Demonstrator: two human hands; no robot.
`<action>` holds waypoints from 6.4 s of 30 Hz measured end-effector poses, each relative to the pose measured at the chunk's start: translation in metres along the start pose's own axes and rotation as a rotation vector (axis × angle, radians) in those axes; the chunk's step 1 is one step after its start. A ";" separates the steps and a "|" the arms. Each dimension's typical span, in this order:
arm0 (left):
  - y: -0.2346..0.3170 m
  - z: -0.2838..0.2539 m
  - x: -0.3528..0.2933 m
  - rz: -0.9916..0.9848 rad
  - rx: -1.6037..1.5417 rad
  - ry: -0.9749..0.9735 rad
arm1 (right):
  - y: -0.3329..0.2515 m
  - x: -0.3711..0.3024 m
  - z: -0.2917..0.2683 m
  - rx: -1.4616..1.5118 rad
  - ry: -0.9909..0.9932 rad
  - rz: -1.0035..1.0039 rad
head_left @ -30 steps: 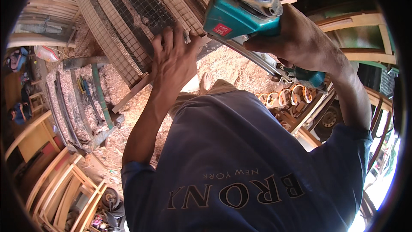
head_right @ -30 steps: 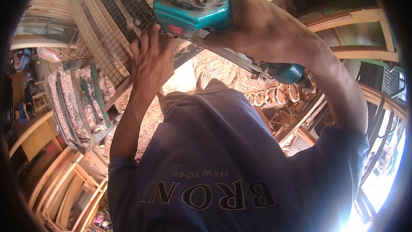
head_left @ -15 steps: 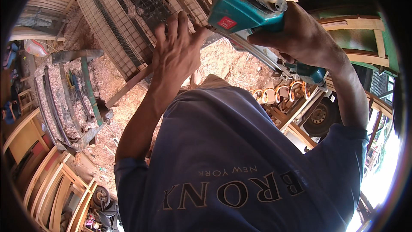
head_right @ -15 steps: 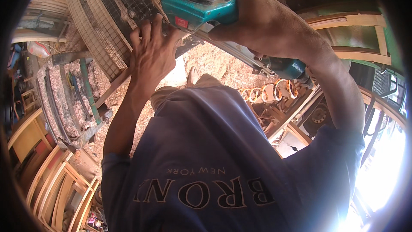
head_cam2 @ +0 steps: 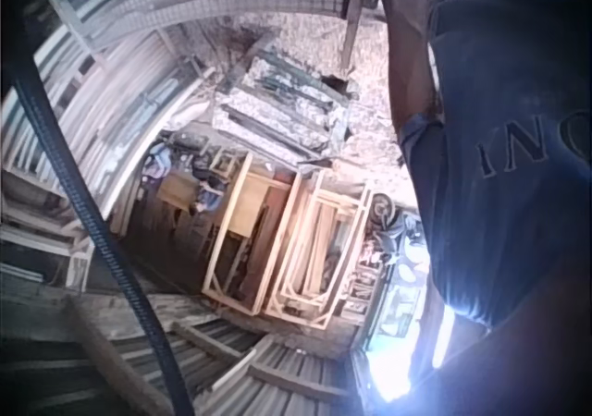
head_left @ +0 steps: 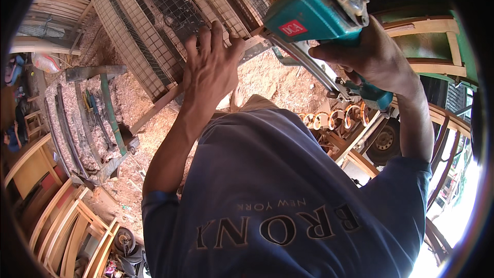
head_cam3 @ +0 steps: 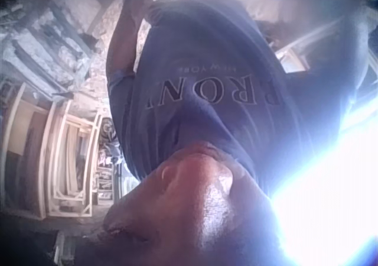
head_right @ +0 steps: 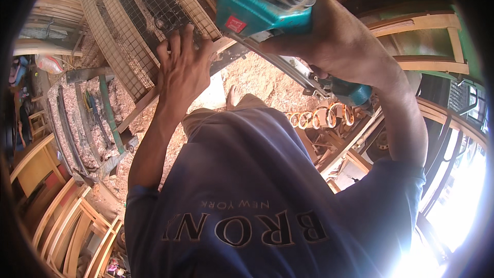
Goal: The person assembles a wooden frame by positioning slats and using a nail gun to fasten them. They repeatedly align and secure wooden pieces to a mesh-backed structure, then flip the frame to work on the opposite side.
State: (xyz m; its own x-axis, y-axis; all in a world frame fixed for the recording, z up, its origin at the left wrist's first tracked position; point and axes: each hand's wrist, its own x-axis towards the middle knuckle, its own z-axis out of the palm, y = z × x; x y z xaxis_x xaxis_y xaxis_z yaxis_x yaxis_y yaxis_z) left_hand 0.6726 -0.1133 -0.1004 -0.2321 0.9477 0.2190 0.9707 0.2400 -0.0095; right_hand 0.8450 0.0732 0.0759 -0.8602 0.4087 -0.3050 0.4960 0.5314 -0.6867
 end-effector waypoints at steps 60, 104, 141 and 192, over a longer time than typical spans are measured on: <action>-0.135 -0.036 -0.116 -0.080 -0.244 -0.078 | 0.067 -0.127 0.220 0.129 0.191 0.284; -0.125 -0.016 -0.119 -0.015 -0.155 0.137 | -0.145 0.059 0.113 -0.436 -0.286 -0.225; -0.127 -0.009 -0.120 -0.039 -0.126 0.131 | -0.142 0.053 0.082 -0.297 -0.170 0.015; -0.060 -0.030 -0.047 -0.021 -0.144 0.021 | 0.303 -0.151 0.381 0.147 0.236 1.033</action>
State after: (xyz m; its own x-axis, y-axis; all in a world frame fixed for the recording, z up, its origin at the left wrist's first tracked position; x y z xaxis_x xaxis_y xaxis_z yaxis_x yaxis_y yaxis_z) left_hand 0.6276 -0.1789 -0.0809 -0.2530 0.9377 0.2382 0.9647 0.2260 0.1350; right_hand 1.0801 -0.1107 -0.3372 0.0208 0.7508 -0.6602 0.9383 -0.2426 -0.2464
